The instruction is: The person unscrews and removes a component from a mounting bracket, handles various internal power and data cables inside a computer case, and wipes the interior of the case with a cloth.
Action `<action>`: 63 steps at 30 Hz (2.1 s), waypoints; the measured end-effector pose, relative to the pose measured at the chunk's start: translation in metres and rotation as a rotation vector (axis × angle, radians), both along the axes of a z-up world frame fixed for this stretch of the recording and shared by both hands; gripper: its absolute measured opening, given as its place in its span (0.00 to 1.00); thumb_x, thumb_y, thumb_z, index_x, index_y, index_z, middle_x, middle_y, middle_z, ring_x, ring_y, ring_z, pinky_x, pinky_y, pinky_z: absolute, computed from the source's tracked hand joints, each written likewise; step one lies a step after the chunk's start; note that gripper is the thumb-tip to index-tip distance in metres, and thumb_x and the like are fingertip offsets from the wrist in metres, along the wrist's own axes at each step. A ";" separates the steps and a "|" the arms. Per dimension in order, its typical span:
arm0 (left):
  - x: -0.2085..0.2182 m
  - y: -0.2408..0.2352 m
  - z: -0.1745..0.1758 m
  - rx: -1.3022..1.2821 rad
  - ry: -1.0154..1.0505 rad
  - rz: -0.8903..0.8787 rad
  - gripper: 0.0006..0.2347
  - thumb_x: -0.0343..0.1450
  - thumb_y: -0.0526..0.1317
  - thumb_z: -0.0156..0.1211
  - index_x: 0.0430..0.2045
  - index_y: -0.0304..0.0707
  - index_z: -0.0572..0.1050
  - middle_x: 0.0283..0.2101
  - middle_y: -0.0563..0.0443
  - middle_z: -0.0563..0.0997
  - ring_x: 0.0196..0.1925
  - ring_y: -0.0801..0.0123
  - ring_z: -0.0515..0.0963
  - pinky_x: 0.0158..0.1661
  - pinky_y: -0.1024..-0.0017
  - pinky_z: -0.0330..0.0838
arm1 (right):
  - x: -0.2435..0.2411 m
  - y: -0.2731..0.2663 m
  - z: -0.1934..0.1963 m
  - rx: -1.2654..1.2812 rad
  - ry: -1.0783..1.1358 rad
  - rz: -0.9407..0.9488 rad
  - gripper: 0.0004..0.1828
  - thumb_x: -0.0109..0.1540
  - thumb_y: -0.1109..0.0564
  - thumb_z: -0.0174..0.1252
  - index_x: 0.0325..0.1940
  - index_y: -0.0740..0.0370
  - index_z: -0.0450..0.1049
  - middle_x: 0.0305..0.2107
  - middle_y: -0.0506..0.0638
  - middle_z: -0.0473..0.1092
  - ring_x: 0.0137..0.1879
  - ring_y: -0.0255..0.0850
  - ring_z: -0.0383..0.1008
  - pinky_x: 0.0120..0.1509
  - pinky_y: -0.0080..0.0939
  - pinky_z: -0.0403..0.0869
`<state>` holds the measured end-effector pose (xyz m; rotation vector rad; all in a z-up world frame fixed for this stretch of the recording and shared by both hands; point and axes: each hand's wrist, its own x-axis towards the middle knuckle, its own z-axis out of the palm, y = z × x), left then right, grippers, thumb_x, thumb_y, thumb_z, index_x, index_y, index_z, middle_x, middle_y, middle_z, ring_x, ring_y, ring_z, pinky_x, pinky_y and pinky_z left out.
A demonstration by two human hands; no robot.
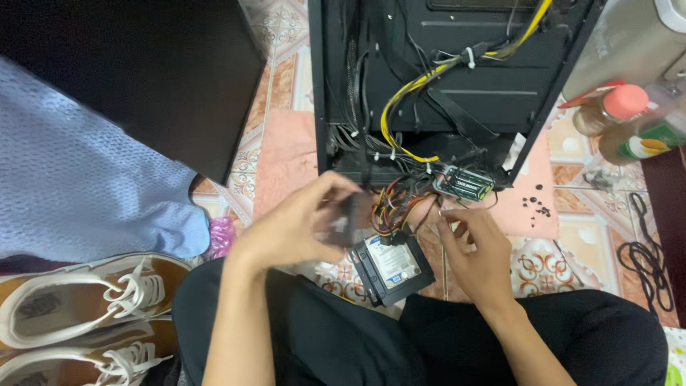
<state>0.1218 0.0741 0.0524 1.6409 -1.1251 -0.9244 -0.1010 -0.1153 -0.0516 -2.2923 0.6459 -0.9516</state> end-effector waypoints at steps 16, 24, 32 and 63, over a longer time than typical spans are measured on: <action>0.071 -0.023 -0.202 0.909 -0.793 0.378 0.38 0.50 0.49 0.75 0.59 0.41 0.75 0.54 0.39 0.76 0.58 0.42 0.76 0.54 0.52 0.72 | -0.025 -0.012 -0.077 0.916 0.203 -0.065 0.25 0.57 0.58 0.67 0.58 0.65 0.76 0.48 0.70 0.75 0.47 0.56 0.81 0.50 0.50 0.79; -0.029 -0.060 -0.068 0.638 -0.119 0.401 0.24 0.61 0.44 0.68 0.52 0.37 0.79 0.55 0.30 0.81 0.60 0.37 0.79 0.58 0.52 0.72 | -0.016 -0.019 -0.074 1.620 -0.068 -0.032 0.26 0.63 0.63 0.59 0.66 0.68 0.68 0.47 0.53 0.73 0.37 0.37 0.72 0.34 0.30 0.66; -0.057 -0.074 -0.143 0.358 0.307 0.531 0.30 0.67 0.44 0.73 0.61 0.26 0.70 0.38 0.45 0.80 0.42 0.64 0.83 0.46 0.67 0.79 | -0.027 -0.020 -0.063 1.704 -0.079 -0.132 0.24 0.65 0.57 0.62 0.64 0.67 0.69 0.44 0.57 0.71 0.48 0.46 0.74 0.48 0.37 0.71; -0.050 -0.072 -0.143 0.429 0.440 0.574 0.19 0.69 0.49 0.68 0.46 0.32 0.81 0.30 0.51 0.79 0.28 0.74 0.79 0.36 0.73 0.81 | -0.048 -0.026 -0.035 1.445 0.110 -0.183 0.25 0.63 0.51 0.66 0.59 0.65 0.70 0.41 0.57 0.74 0.47 0.44 0.76 0.53 0.43 0.76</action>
